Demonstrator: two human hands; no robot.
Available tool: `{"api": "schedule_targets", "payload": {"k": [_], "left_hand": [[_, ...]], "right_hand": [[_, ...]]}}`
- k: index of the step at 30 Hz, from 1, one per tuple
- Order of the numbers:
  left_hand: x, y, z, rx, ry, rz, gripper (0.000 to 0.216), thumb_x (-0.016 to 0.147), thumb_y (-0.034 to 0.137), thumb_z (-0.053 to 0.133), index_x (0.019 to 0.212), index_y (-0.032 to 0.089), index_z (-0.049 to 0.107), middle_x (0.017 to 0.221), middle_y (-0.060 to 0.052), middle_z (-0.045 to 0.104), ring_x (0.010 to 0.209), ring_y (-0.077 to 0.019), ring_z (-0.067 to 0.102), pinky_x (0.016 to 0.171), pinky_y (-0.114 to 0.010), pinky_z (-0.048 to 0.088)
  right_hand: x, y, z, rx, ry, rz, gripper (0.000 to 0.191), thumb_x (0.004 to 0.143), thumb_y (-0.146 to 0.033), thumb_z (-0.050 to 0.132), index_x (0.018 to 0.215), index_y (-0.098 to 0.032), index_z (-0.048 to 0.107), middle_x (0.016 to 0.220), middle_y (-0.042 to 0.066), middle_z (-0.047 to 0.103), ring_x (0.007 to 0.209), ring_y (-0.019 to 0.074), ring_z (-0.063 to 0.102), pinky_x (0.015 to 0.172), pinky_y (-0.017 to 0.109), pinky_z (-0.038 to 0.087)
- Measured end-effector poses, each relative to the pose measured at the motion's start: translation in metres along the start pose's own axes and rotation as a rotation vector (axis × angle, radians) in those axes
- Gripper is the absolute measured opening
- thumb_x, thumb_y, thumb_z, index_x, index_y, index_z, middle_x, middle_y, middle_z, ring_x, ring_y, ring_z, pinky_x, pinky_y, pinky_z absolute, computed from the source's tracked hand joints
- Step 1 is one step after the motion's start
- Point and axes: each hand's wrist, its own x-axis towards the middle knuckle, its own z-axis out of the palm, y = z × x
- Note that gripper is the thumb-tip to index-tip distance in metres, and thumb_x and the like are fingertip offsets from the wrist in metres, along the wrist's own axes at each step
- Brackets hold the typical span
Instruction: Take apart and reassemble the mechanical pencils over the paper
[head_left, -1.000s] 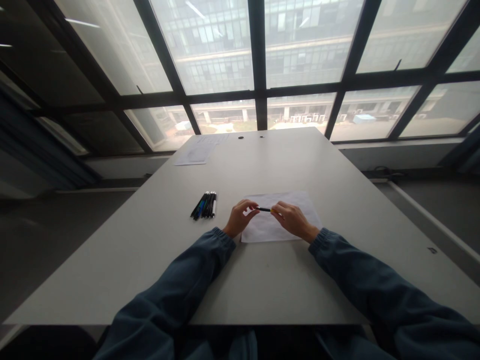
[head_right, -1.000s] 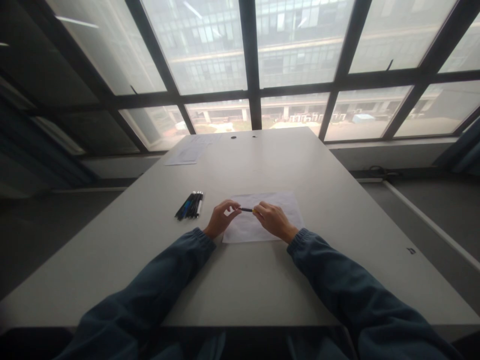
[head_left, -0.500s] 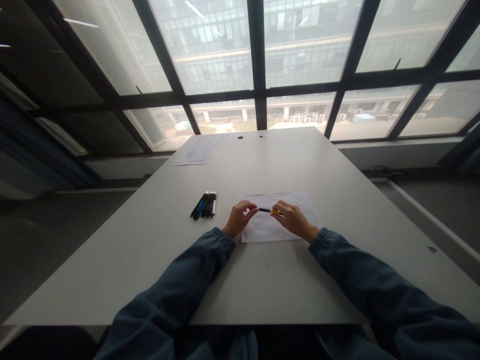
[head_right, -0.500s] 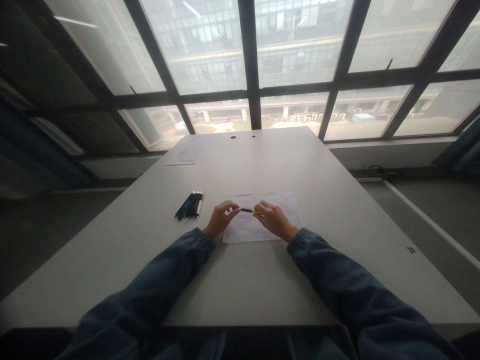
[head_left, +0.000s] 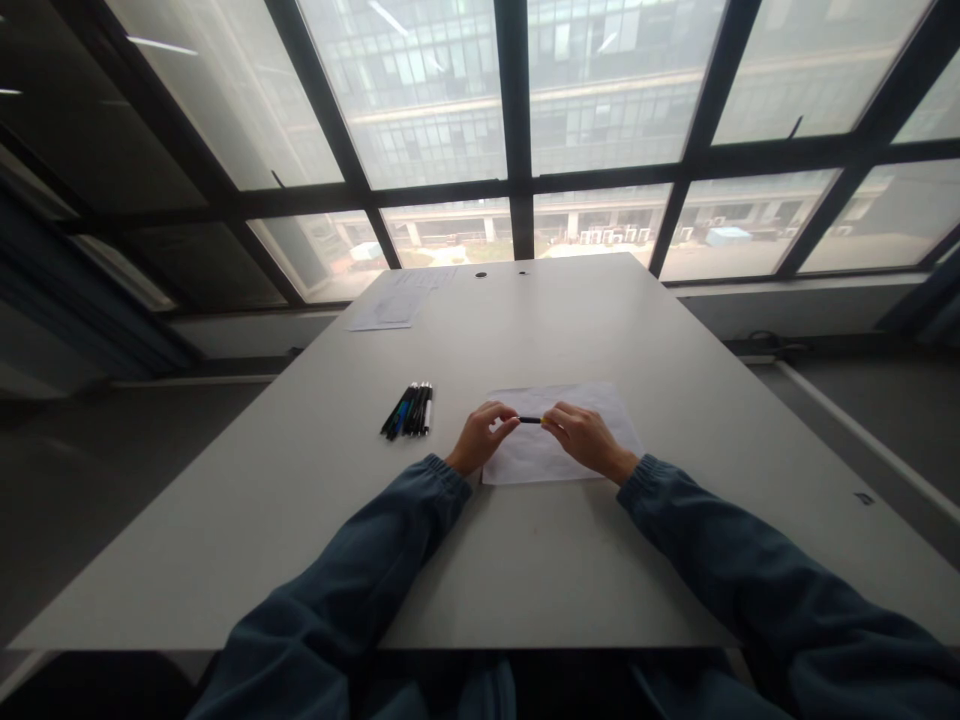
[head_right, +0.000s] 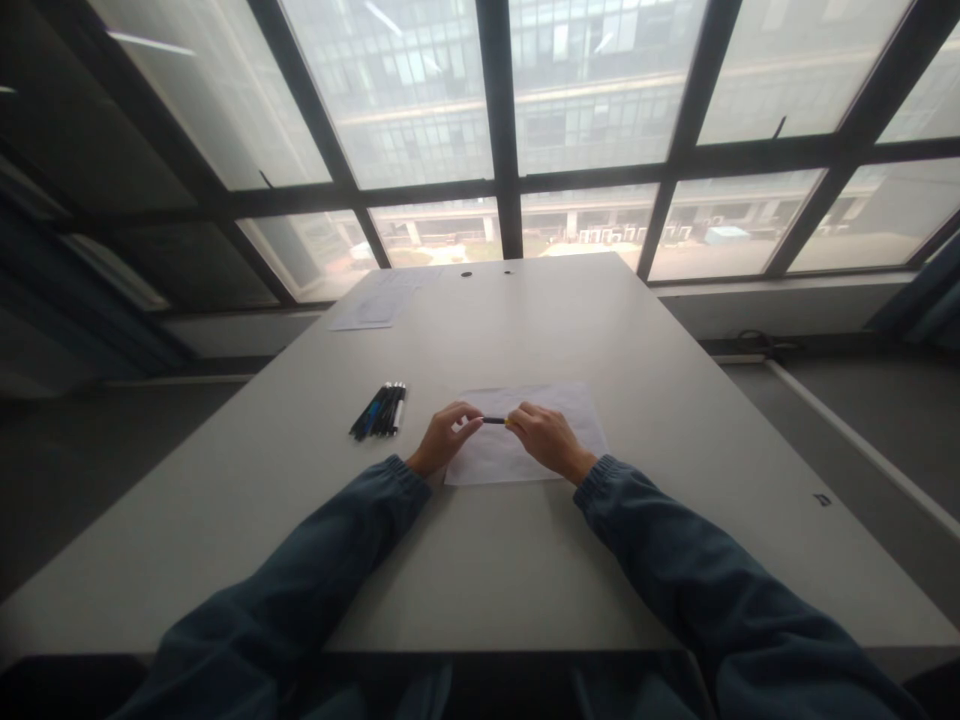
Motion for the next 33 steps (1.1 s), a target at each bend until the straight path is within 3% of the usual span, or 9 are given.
{"api": "schedule_targets", "payload": {"k": [5,11,15,33], "left_hand": [[-0.0009,-0.0042,0.0014,0.021,0.005,0.023,0.027,0.091,0.040,0.060,0.078,0.018,0.067,0.075,-0.003,0.065,0.072,-0.0152,0.057,0.066,-0.029,0.047],[-0.0016,-0.0033,0.0006,0.013,0.014,0.014,0.026,0.092,0.039,0.059,0.079,0.018,0.068,0.074,-0.003,0.065,0.072,-0.0151,0.058,0.065,-0.028,0.047],[-0.0013,-0.0029,0.0003,-0.002,0.014,0.030,0.026,0.091,0.039,0.060,0.079,0.018,0.068,0.075,-0.004,0.065,0.071,-0.0153,0.058,0.065,-0.028,0.048],[-0.0012,-0.0002,0.0001,0.008,0.088,0.150,0.012,0.087,0.031,0.067,0.087,0.020,0.073,0.080,-0.005,0.071,0.076,-0.0174,0.063,0.073,-0.034,0.052]], "right_hand": [[-0.0005,-0.0003,-0.0002,0.007,-0.006,-0.011,0.016,0.099,-0.030,0.052,0.093,-0.022,0.064,0.087,0.003,0.065,0.077,0.0144,0.059,0.069,0.025,0.038],[-0.0016,0.0016,0.0004,0.064,0.024,-0.008,0.022,0.094,-0.033,0.061,0.112,-0.022,0.060,0.097,0.006,0.068,0.085,0.0177,0.062,0.072,0.027,0.041],[-0.0011,0.0026,0.0009,0.043,0.031,0.006,0.010,0.095,-0.030,0.058,0.099,-0.022,0.063,0.087,0.003,0.067,0.076,0.0158,0.060,0.068,0.026,0.039],[-0.0003,0.0030,-0.0002,0.034,0.035,0.004,0.021,0.096,-0.036,0.056,0.085,-0.022,0.067,0.078,0.002,0.068,0.072,0.0157,0.061,0.069,0.027,0.036]]}}
